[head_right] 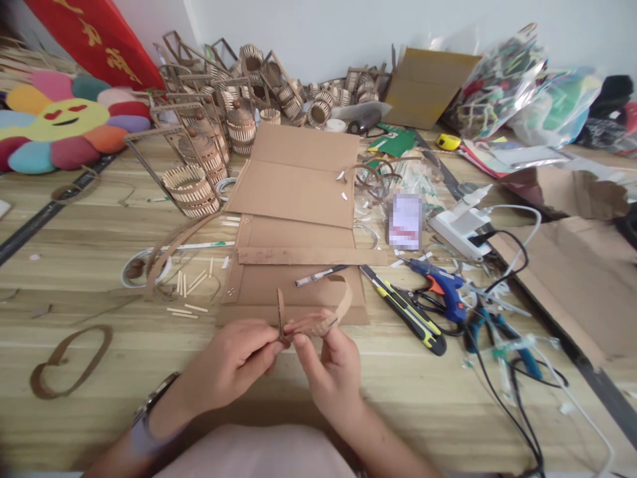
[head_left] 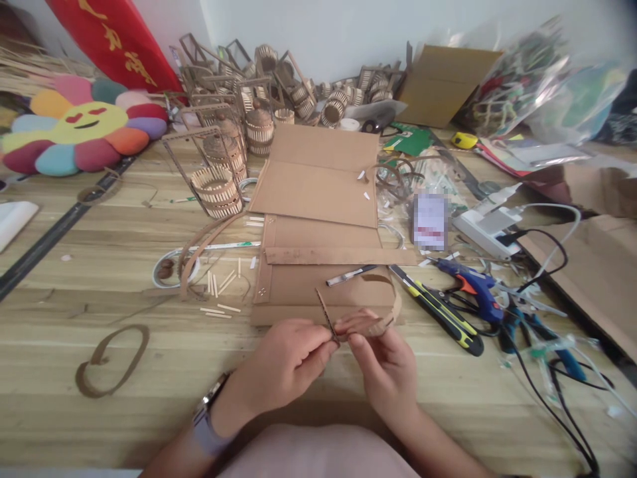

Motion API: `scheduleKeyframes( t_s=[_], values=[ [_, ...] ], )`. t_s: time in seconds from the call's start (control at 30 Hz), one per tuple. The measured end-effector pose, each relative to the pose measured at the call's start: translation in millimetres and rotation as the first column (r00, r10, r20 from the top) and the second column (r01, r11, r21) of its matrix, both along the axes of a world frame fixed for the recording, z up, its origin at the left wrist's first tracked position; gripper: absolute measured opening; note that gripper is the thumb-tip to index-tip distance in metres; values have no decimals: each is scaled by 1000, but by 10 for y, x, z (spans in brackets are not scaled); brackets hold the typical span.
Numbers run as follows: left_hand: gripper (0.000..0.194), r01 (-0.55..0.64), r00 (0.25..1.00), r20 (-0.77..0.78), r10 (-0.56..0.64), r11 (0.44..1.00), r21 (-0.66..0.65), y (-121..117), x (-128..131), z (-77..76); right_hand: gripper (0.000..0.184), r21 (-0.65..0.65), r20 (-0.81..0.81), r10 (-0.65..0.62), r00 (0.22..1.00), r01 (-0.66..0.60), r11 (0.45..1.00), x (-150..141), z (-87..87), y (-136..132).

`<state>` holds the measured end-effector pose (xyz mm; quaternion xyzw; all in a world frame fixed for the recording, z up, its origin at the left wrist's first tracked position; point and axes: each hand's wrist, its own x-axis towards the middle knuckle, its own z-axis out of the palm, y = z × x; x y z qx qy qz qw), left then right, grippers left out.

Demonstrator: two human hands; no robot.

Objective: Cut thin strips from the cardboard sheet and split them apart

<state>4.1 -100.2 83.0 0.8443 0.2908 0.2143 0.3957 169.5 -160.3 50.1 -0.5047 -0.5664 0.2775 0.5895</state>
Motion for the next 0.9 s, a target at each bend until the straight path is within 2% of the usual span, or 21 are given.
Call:
scheduleKeyframes(
  t_s=[0.07,0.17,0.33,0.43,0.53,0.77,0.9],
  values=[
    [34,35,999,25,-35,999,-22,30,-13,-9,13,-23,-62,24,998,-25,999,0,17,11],
    [36,-13,1000,8,13,1000,-29,30,4,-17,12,-18,-28,-9,1000,9,1000,4,16,31],
    [30,-123,990,-71,122,992,-15,-33,53,15,17,194,274,-99,957,45,980,22,-6,39],
    [26,-174,979,-105,173,985,6,-58,63,33,22,312,458,-175,872,26,950,26,24,38],
    [24,-207,970,-121,212,977,49,-80,68,24,20,359,553,-248,795,41,932,10,56,38],
    [26,-212,958,-178,223,974,78,-146,97,-20,19,325,529,-227,817,52,944,-25,45,23],
    [28,-187,968,-160,193,981,52,-132,93,9,19,253,461,-170,871,55,966,0,18,10]
  ],
)
